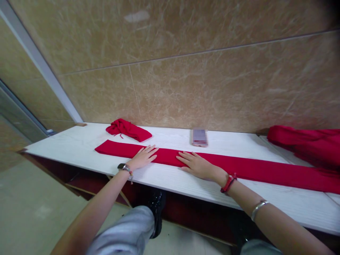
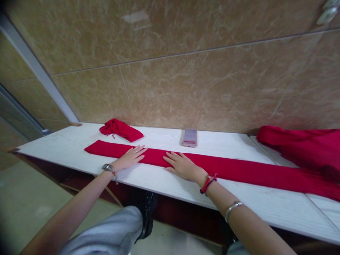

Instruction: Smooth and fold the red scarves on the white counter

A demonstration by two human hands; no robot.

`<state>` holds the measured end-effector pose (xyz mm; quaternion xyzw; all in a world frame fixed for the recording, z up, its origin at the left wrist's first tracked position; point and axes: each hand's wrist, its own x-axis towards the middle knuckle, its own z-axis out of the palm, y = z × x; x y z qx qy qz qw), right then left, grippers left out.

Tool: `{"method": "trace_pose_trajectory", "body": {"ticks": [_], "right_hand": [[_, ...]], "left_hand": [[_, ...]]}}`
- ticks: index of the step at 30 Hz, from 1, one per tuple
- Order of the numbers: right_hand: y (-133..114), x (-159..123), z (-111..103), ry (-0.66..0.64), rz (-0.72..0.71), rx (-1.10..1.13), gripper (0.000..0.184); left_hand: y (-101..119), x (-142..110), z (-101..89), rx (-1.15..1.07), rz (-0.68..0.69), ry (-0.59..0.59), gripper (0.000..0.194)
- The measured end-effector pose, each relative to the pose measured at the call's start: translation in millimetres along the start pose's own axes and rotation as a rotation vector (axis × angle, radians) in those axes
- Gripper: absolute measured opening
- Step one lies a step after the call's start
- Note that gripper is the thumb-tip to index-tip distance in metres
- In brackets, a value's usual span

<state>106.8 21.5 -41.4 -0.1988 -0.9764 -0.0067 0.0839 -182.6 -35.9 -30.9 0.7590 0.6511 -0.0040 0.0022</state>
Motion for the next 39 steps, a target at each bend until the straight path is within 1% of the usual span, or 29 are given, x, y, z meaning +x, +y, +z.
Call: {"method": "trace_pose_trajectory", "body": {"ticks": [2, 3, 5, 7, 8, 10, 12, 15, 17, 20, 24, 28, 32, 36, 39], "right_hand": [[5, -4, -6, -0.038, 0.021, 0.019, 0.058], [7, -4, -9, -0.06, 0.03, 0.036, 0.058], [10, 2, -18, -0.081, 0.051, 0.07, 0.057], [9, 12, -23, -0.056, 0.093, 0.083, 0.055], [7, 17, -24, -0.036, 0.123, 0.081, 0.054], [-1, 28, -22, -0.019, 0.182, 0.07, 0.053], [-9, 36, -14, -0.033, 0.224, 0.062, 0.054], [-19, 40, -4, -0.038, 0.248, 0.052, 0.056], [-21, 37, -1, -0.028, 0.246, 0.048, 0.056], [-15, 27, -3, -0.021, 0.238, 0.027, 0.054], [2, 4, -8, -0.037, 0.264, -0.024, 0.051], [25, -33, -12, -0.028, 0.307, -0.092, 0.046], [50, -80, -19, -0.071, 0.315, -0.172, 0.041], [79, -134, -22, -0.055, 0.399, -0.247, 0.042], [103, -177, -21, -0.068, 0.445, -0.308, 0.04]], "left_hand": [[4, 2, -5.3, 0.007, -0.029, -0.038, 0.05], [11, 5, -9.0, 0.019, -0.03, -0.03, 0.049], [29, 12, -16.3, 0.042, 0.007, 0.028, 0.048], [49, 21, -20.8, 0.029, 0.059, 0.063, 0.049], [58, 25, -21.3, 0.01, 0.065, 0.047, 0.05], [70, 31, -18.4, -0.022, 0.03, -0.015, 0.053], [73, 34, -12.3, -0.024, -0.003, -0.058, 0.053], [67, 32, -3.6, -0.018, 0.009, -0.066, 0.052], [63, 29, -1.1, -0.021, 0.018, -0.055, 0.053], [61, 28, -2.6, -0.016, 0.006, -0.056, 0.053], [64, 30, -7.5, 0.005, -0.019, -0.104, 0.054], [61, 36, -6.8, -0.008, -0.061, -0.142, 0.055], [52, 44, -1.7, 0.003, -0.054, -0.152, 0.056], [46, 48, -1.8, 0.02, -0.064, -0.193, 0.055], [44, 50, -4.2, 0.011, -0.068, -0.218, 0.053]]}}
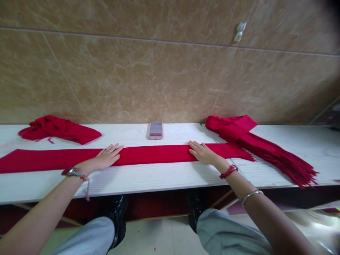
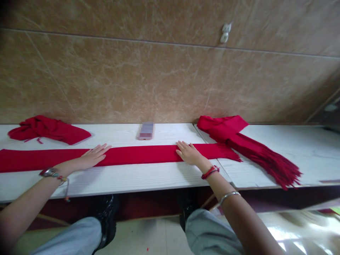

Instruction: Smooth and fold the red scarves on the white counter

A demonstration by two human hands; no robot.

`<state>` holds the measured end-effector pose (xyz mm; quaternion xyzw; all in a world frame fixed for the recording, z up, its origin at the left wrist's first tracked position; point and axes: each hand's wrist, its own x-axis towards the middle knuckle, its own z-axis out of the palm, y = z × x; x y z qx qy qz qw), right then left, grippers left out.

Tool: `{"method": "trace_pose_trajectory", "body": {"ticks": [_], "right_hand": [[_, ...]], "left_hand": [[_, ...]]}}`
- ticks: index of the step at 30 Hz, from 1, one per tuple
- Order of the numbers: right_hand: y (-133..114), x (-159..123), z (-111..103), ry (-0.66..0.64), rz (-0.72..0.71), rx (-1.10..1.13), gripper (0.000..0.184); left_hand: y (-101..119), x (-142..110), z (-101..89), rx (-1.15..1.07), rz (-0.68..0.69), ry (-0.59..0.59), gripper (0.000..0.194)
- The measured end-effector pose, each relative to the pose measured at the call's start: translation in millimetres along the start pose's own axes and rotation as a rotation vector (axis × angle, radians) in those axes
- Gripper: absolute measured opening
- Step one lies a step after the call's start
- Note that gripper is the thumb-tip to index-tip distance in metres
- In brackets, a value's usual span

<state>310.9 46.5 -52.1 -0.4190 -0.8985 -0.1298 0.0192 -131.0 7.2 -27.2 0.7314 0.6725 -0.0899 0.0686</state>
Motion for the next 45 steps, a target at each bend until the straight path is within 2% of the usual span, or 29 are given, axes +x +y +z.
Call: {"method": "trace_pose_trajectory", "body": {"ticks": [4, 7, 9, 12, 15, 17, 20, 23, 27, 32, 35, 37, 39, 41, 43, 45], "right_hand": [[41, -28, 14, -0.015, 0.072, -0.082, 0.038], [49, -29, 13, -0.051, 0.131, -0.074, 0.038], [39, -20, 6, -0.058, 0.191, -0.008, 0.041], [10, 2, -9, -0.019, 0.229, 0.111, 0.049], [-22, 21, -19, 0.008, 0.091, 0.148, 0.051], [-34, 26, -20, -0.003, 0.045, 0.165, 0.051], [-31, 20, -15, -0.02, 0.05, 0.165, 0.049], [-8, 3, -8, -0.031, 0.114, 0.148, 0.049], [27, -25, -1, -0.053, 0.221, 0.105, 0.049], [55, -56, 4, -0.099, 0.185, -0.041, 0.04], [69, -69, 8, -0.133, 0.227, -0.072, 0.039], [75, -70, 9, -0.153, 0.305, -0.047, 0.04], [76, -65, 6, -0.129, 0.418, -0.001, 0.041], [69, -52, -3, -0.047, 0.476, 0.064, 0.043], [53, -36, -17, 0.049, 0.39, 0.152, 0.046], [30, -20, -31, 0.107, 0.194, 0.256, 0.046]], "left_hand": [[9, 4, -4.7, 0.029, -0.098, 0.002, 0.054], [37, 5, -15.2, 0.062, -0.12, 0.063, 0.056], [68, 5, -24.6, 0.056, -0.029, 0.126, 0.056], [119, 7, -33.2, 0.011, 0.162, 0.188, 0.059], [157, 16, -28.5, -0.009, 0.296, 0.242, 0.061], [169, 24, -19.9, -0.007, 0.342, 0.251, 0.059], [167, 35, -7.4, 0.006, 0.38, 0.243, 0.056], [154, 39, -0.9, 0.024, 0.41, 0.261, 0.055], [129, 37, 1.4, 0.038, 0.424, 0.261, 0.055], [99, 33, 2.8, 0.031, 0.423, 0.261, 0.056], [92, 30, 2.5, 0.015, 0.411, 0.25, 0.055], [92, 29, 1.5, 0.018, 0.405, 0.241, 0.055], [94, 28, -0.3, 0.032, 0.407, 0.22, 0.054], [97, 26, -3.8, 0.052, 0.417, 0.198, 0.053], [102, 22, -9.4, 0.07, 0.452, 0.22, 0.05], [109, 16, -16.7, 0.08, 0.532, 0.3, 0.045]]}}
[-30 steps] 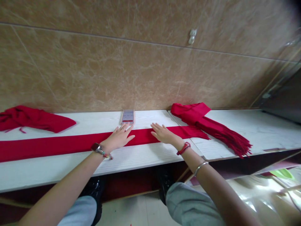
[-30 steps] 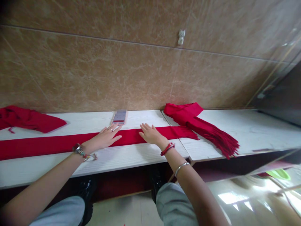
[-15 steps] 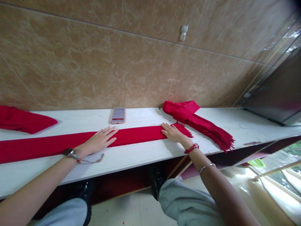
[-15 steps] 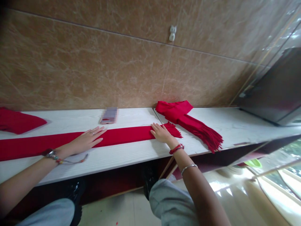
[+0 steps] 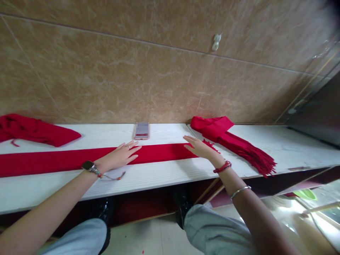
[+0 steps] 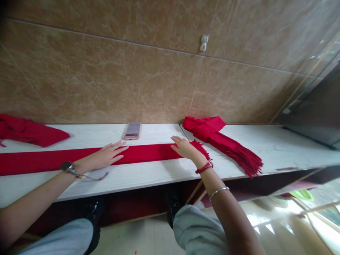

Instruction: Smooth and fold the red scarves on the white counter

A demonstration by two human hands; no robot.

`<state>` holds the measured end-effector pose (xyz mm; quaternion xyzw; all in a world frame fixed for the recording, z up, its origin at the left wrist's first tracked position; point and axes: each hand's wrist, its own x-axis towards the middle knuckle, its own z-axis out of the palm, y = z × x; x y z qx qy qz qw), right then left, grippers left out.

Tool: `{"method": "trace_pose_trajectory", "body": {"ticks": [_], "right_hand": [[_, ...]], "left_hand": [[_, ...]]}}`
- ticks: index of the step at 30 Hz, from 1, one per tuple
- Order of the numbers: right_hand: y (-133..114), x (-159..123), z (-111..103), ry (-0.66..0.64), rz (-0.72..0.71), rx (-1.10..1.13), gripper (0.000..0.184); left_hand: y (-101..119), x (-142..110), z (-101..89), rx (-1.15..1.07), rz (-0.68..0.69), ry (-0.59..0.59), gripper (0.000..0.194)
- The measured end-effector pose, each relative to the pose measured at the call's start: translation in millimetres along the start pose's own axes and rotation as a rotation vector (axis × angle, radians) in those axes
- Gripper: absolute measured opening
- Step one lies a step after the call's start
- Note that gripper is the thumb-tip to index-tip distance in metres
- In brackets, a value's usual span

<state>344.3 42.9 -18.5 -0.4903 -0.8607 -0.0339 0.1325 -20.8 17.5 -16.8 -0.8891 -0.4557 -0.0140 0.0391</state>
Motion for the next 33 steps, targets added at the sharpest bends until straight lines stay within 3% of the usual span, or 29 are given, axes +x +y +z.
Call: {"method": "trace_pose_trajectory", "body": {"ticks": [4, 8, 21, 33], "right_hand": [[-52, 8, -2, -0.037, -0.307, 0.11, 0.035], [-73, 3, 3, -0.019, -0.373, 0.015, 0.026], [-78, -2, 0, -0.014, -0.462, -0.227, 0.029], [-74, -1, 11, 0.091, -0.371, -0.242, 0.02]], "left_hand": [[17, 1, -15.5, 0.016, 0.15, 0.112, 0.038], [24, 1, -18.9, 0.015, 0.218, 0.105, 0.025], [40, 3, -27.3, 0.143, 0.241, 0.075, 0.022], [47, 2, -27.2, 0.227, 0.216, 0.081, 0.019]]}}
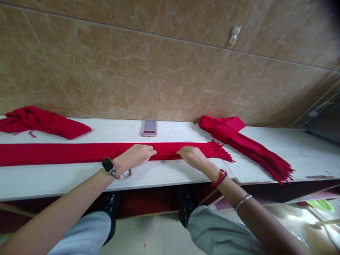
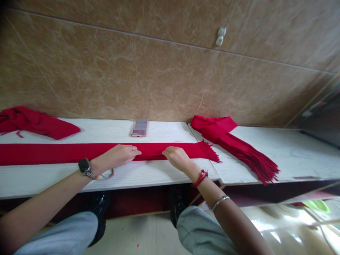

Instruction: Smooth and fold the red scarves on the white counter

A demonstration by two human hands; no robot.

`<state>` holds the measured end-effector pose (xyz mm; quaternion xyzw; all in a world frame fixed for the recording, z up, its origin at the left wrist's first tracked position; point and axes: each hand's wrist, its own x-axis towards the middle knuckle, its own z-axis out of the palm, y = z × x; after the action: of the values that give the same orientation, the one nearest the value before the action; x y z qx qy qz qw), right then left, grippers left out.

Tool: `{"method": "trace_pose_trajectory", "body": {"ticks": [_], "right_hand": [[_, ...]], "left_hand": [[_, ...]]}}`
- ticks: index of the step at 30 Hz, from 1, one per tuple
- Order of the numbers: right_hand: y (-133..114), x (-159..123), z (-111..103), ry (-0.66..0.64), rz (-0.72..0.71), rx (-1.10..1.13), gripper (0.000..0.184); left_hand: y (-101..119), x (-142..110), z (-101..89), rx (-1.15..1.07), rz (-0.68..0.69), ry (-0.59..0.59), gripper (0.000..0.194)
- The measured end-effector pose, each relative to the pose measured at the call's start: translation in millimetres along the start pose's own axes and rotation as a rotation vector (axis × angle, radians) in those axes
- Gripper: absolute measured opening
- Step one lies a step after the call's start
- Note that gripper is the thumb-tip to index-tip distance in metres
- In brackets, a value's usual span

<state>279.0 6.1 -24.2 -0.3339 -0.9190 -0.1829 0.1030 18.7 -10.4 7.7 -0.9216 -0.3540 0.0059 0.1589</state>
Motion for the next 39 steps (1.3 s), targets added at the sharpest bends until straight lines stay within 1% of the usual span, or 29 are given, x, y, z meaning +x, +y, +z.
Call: {"method": "trace_pose_trajectory", "body": {"ticks": [3, 6, 11, 14, 16, 18, 21, 23, 27, 30, 33, 35, 39], "right_hand": [[0, 0, 4, 0.087, 0.021, -0.023, 0.02], [-1, -1, 6, 0.147, 0.002, -0.032, 0.023], [2, -9, 6, 0.116, -0.103, 0.021, 0.025], [5, -15, 7, 0.113, -0.117, 0.045, 0.026], [6, -18, 8, 0.132, -0.122, 0.054, 0.026], [6, -20, 8, 0.164, -0.106, 0.057, 0.027], [6, -19, 8, 0.216, -0.039, 0.042, 0.027], [5, -18, 9, 0.227, -0.017, 0.026, 0.027], [3, -16, 12, 0.196, -0.026, 0.043, 0.025], [3, -17, 11, 0.173, -0.01, 0.129, 0.025], [5, -20, 10, 0.16, 0.01, 0.207, 0.025], [7, -22, 10, 0.165, 0.01, 0.235, 0.025], [8, -24, 12, 0.185, 0.041, 0.339, 0.025]], "left_hand": [[1, 0, 0.3, 0.023, -0.016, 0.032, 0.018], [1, 0, 2.3, 0.025, -0.026, 0.05, 0.018], [-2, -3, 7.8, -0.034, 0.071, 0.001, 0.025], [-2, -5, 7.5, -0.052, 0.064, -0.041, 0.031], [-3, -6, 5.6, -0.04, 0.067, -0.036, 0.033], [-3, -6, 3.4, -0.016, 0.073, -0.005, 0.034], [-2, -5, 1.3, 0.009, 0.045, 0.05, 0.028], [-1, -5, 1.6, 0.012, 0.032, 0.059, 0.027], [-1, -5, 5.4, -0.077, 0.039, 0.004, 0.036], [-4, -6, 7.7, -0.219, 0.018, -0.04, 0.044], [-7, -8, 8.3, -0.328, -0.001, -0.064, 0.047], [-8, -10, 8.1, -0.351, -0.025, -0.072, 0.05], [-7, -9, 7.1, -0.302, -0.043, -0.099, 0.057]]}}
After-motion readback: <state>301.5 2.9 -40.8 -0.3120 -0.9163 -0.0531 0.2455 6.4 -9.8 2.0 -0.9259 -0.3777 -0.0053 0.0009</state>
